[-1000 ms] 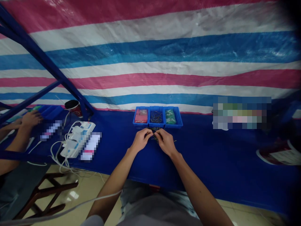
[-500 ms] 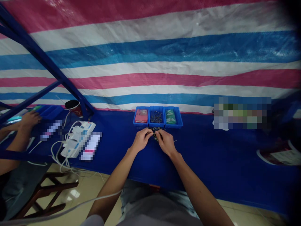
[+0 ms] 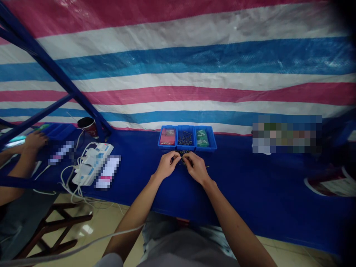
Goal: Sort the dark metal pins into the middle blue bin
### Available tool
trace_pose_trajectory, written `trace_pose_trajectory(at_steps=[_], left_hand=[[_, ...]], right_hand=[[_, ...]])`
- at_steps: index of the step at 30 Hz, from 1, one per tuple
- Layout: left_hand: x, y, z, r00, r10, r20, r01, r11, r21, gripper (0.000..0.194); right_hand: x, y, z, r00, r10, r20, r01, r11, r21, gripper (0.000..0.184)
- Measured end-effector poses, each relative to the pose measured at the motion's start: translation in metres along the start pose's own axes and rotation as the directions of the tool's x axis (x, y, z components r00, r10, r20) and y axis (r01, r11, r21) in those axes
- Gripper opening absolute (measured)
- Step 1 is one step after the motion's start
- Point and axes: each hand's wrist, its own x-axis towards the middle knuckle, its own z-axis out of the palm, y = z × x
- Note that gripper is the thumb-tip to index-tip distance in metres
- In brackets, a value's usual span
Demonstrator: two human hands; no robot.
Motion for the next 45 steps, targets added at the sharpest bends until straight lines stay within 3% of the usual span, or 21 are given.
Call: trace_pose_trajectory(at_steps=[21, 45], left_hand=[[0.0002, -0.0008, 0.0004, 1.0, -0.011, -0.01, 0.011, 1.0, 0.01, 0.026], [0.0019, -0.0022, 0.0002, 1.0, 0.001, -0.019, -0.001, 1.0, -0.014, 0.018]], right_hand=[[0.0007, -0.0012, -0.0013, 0.999, -0.005, -0.036, 0.006, 1.0, 0.002, 0.019], [0.0006, -0.0007, -0.0013, 1.0, 0.014, -0.019, -0.014, 1.0, -0.015, 0.023]])
